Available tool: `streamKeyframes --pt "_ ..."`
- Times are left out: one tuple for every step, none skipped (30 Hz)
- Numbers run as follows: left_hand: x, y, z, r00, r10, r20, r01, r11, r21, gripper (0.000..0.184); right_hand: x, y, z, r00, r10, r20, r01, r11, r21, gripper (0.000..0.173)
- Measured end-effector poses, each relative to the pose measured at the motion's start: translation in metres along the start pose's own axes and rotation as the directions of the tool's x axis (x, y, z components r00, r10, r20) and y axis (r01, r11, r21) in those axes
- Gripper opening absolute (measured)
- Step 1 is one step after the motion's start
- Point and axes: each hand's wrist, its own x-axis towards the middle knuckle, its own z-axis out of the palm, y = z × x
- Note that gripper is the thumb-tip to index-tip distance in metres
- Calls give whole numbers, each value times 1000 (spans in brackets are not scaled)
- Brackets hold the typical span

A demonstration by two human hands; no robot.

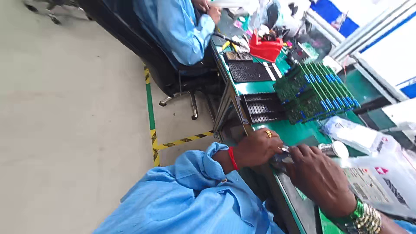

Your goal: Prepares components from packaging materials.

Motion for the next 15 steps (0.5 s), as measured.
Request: streamKeyframes --pt "0 0 0 1000 12 -9 -12 1000 5 11 1 0 2 1000 -7 -10 7 1000 -4 35" --pt "0 0 1 999 29 -16 -29 999 13 10 2 0 4 1000 -17 -15 16 1000 -8 36" --pt "0 0 1 999 48 -19 -47 999 18 11 3 -1 4 1000 -21 -7 21 1000 -2 38" --pt "0 0 1 998 65 -19 -64 998 20 12 4 -2 5 1000 -28 -7 28 1000 -5 39" --pt "0 1 1 997 78 -17 -78 997 26 13 4 -3 6 999 -35 -16 35 999 -4 38" --pt "-1 1 0 996 85 -11 -85 996 26 14 5 -3 7 999 -41 -29 41 999 3 36" --pt "-1 2 -1 996 84 -7 -83 996 25 15 5 -3 9 997 -51 -53 51 999 2 34" --pt "-2 2 -1 997 82 -9 -82 996 23 14 5 -4 10 995 -61 -78 61 998 -1 33" --pt "-2 2 -2 997 77 -10 -77 997 15 13 5 -4 10 993 -68 -92 68 998 -1 33" --pt "-3 2 -2 998 64 -10 -64 998 2 13 5 -3 12 991 -76 -106 75 997 -10 33" --pt "-4 1 -2 999 52 -15 -52 999 -8 12 5 -3 13 989 -81 -120 79 997 -18 34" --pt "-5 1 -3 999 45 -17 -45 999 -18 13 4 -4 14 989 -81 -123 80 997 -17 35" --pt "-6 0 -2 999 46 -26 -46 999 -20 13 4 -3 16 988 -81 -128 79 997 -17 35" --pt "-6 -1 -1 998 49 -33 -50 999 -17 13 4 -2 16 988 -80 -133 79 997 -16 36" --pt "-7 -2 -1 998 51 -33 -51 999 -9 14 3 -2 17 988 -81 -135 80 997 -11 36"
